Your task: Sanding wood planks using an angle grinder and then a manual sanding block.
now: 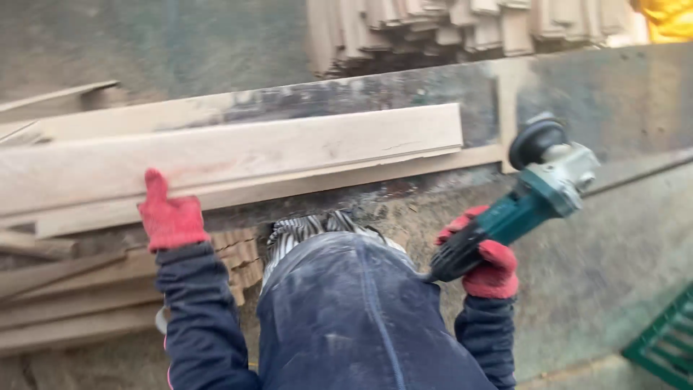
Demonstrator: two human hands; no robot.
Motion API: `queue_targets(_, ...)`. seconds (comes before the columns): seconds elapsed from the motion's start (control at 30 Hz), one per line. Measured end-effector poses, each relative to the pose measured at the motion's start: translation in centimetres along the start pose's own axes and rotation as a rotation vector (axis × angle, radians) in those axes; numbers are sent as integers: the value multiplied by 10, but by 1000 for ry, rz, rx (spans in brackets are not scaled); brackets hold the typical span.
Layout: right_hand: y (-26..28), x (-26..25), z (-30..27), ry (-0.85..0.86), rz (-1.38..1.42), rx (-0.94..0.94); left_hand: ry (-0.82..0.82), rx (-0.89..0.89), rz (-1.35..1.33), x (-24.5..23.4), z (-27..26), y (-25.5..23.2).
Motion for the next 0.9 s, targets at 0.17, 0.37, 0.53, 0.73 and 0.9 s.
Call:
queue_targets(0.17, -6, -26, -8, -44, -55, -46, -179, 72, 653, -31, 2, 52)
queue_targets(0.37, 3, -36, -25, -112, -69, -56, -84, -18, 918, 69, -77, 60)
queue_targets(0.53, 2, -54, -29, -151, -61, -78, -107, -79, 784, 30, -17, 122)
queue_targets(0.73, 15, -29, -10, -124, -89, -41, -16, -460, 849, 5, 30, 153)
queue_targets(0.9, 14, -6, 27, 15, -178, 65, 34, -635, 481, 58, -75, 70)
Point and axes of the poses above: each hand's wrist, its own z-axis towards the middle knuckle, its own x-axis out of the palm, y = z × x, the point moved 7 cm from there along z, towards the middle knuckle, and after that the axes turned 9 degrees about -z, right-handed, at the moved point
